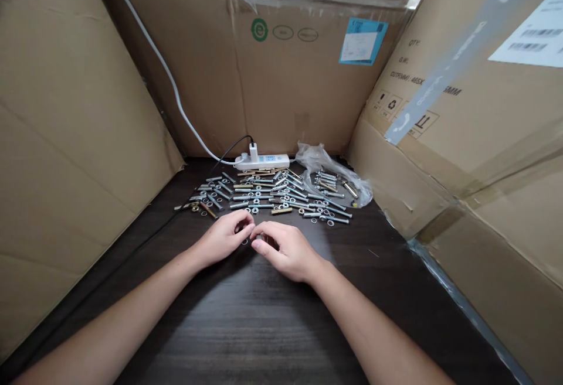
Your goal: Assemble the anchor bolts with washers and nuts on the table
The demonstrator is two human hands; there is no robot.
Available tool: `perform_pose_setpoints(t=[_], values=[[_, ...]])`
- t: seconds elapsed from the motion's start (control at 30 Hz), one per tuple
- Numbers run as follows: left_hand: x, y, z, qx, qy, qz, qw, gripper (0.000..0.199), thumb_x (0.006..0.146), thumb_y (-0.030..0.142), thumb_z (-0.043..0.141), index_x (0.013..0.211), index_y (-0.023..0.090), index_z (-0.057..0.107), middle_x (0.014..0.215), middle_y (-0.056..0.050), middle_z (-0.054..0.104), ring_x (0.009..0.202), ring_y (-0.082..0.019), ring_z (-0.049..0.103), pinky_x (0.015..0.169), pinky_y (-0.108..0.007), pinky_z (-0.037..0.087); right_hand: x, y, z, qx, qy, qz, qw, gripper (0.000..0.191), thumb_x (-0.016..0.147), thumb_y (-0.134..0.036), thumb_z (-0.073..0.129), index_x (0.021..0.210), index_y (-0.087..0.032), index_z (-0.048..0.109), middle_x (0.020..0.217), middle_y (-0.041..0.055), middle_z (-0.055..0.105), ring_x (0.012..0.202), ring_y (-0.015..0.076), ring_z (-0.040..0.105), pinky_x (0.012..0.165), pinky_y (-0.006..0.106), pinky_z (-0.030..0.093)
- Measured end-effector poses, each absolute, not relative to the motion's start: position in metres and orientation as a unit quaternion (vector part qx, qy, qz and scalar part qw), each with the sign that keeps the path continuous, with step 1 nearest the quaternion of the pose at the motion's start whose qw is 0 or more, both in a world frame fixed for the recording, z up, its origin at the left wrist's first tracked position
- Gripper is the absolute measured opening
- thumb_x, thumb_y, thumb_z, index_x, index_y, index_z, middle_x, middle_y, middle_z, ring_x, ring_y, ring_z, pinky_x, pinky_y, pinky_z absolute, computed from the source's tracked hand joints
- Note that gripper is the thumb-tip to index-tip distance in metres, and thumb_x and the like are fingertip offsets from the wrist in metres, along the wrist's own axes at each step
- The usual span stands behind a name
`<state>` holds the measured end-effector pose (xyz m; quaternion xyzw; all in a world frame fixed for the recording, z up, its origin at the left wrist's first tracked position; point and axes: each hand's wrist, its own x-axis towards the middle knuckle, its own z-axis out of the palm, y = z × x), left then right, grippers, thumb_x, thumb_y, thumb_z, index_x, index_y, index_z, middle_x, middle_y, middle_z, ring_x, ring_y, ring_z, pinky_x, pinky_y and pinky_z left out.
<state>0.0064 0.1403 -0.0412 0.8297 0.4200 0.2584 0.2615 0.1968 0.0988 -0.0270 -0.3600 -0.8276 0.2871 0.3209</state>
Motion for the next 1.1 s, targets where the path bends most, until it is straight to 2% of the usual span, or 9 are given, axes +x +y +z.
perform_pose_setpoints(t=[0.43, 0.67, 0.9, 1.1], values=[[0.007, 0.139, -0.037, 0.814, 0.367, 0.305, 0.33, 0.021, 0.091, 0.027, 0.041, 0.082, 0.016, 0.057, 0.08, 0.0, 0.059, 0.076, -0.013, 0.053, 0.07, -0.024, 0.04, 0.196, 0.095, -0.028, -0.345, -0.826, 0.295, 0.334, 0.029, 0.09, -0.038, 0.047, 0.11, -0.019, 0.057, 0.088, 0.0034, 0.058, 0.069, 0.0129, 0.05, 0.063, 0.025, 0.041], [0.007, 0.138, -0.037, 0.814, 0.37, 0.327, 0.305, 0.018, 0.091, 0.024, 0.04, 0.09, 0.017, 0.056, 0.086, -0.002, 0.059, 0.08, -0.015, 0.054, 0.074, -0.025, 0.041, 0.199, 0.097, -0.026, -0.337, -0.809, 0.319, 0.36, 0.028, 0.091, -0.034, 0.044, 0.112, -0.019, 0.055, 0.097, 0.0061, 0.058, 0.08, 0.016, 0.053, 0.072, 0.029, 0.043], [0.007, 0.136, -0.035, 0.826, 0.357, 0.314, 0.302, 0.02, 0.092, 0.022, 0.036, 0.092, 0.017, 0.056, 0.086, -0.002, 0.058, 0.08, -0.015, 0.053, 0.075, -0.026, 0.041, 0.197, 0.098, -0.031, -0.316, -0.727, 0.448, 0.414, 0.033, 0.094, -0.04, 0.035, 0.113, -0.02, 0.054, 0.098, 0.0068, 0.059, 0.075, 0.0151, 0.055, 0.063, 0.027, 0.042], [0.009, 0.13, -0.03, 0.83, 0.351, 0.303, 0.311, 0.019, 0.091, 0.026, 0.04, 0.094, 0.017, 0.057, 0.086, -0.002, 0.058, 0.076, -0.014, 0.052, 0.07, -0.025, 0.041, 0.198, 0.104, -0.035, -0.296, -0.589, 0.592, 0.464, 0.04, 0.092, -0.049, 0.034, 0.105, -0.017, 0.054, 0.088, 0.0088, 0.062, 0.07, 0.0167, 0.057, 0.056, 0.027, 0.041]])
